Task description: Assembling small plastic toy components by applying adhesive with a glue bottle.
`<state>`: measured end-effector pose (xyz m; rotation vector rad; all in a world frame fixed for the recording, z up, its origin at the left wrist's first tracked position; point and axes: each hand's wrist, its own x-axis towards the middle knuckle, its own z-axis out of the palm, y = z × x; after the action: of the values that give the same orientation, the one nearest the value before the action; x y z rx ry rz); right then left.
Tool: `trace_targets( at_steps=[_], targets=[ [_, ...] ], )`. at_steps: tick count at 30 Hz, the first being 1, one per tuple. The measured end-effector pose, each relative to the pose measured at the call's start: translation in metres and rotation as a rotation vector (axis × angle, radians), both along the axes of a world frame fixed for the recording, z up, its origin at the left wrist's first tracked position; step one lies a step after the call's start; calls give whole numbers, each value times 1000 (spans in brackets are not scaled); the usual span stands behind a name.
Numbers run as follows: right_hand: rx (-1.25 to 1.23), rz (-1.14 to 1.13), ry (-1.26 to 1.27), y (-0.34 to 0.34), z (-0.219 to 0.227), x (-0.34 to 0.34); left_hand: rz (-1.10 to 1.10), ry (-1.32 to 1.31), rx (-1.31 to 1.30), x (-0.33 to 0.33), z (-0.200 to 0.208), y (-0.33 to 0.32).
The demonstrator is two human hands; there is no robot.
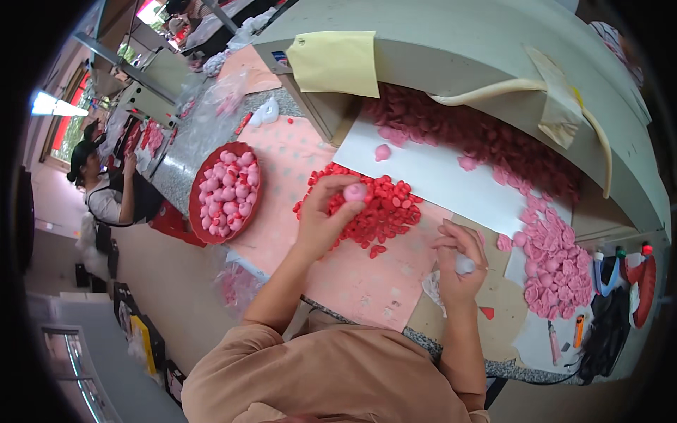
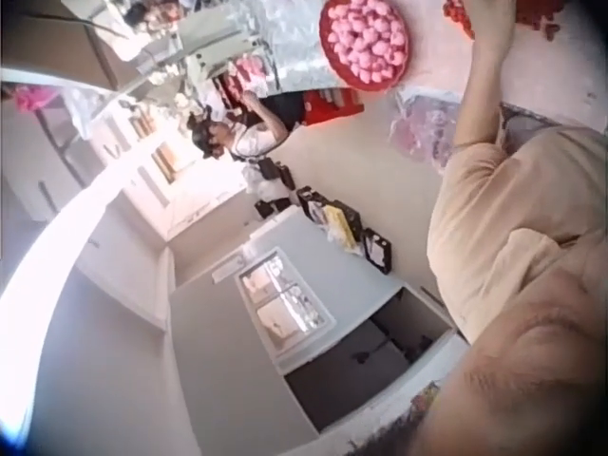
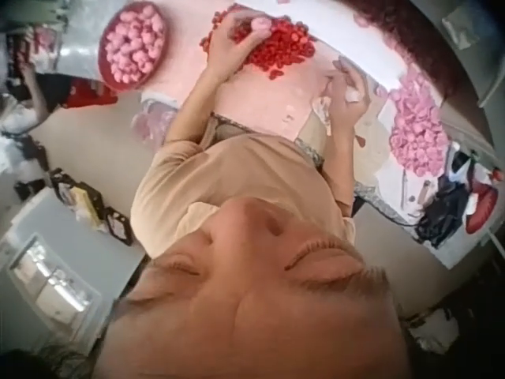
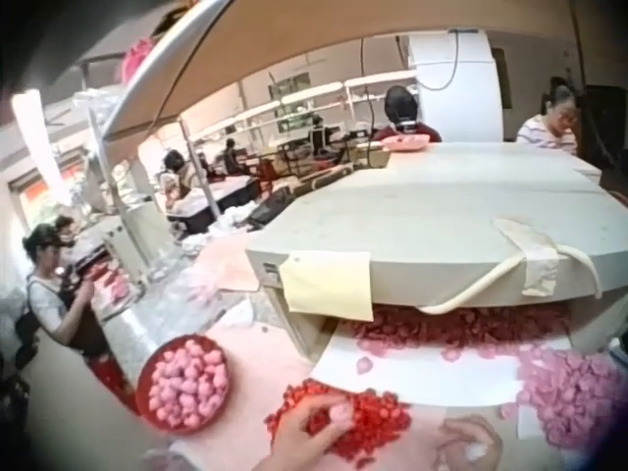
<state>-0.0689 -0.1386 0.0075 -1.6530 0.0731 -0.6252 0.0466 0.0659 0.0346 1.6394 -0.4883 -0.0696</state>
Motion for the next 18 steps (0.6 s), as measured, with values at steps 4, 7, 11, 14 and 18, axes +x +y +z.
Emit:
trace_targets(
  at_steps=[4,7,11,14,18],
  targets=[
    [-86,17,23,-5,5,-7,533,-585,616,46,14,100],
    [-156,27,-20,-6,8,-7,695,-584,863,66,21,151],
    [-185,-17,-15,-11,7,-13,633,-604,1250,82,10,182],
    [-140,-52,16,-21,2,-21,597,-577,1263,91,14,194],
    [-92,-161,29,-36,-5,-32,565,-590,1233,98,30,152]
  ],
)
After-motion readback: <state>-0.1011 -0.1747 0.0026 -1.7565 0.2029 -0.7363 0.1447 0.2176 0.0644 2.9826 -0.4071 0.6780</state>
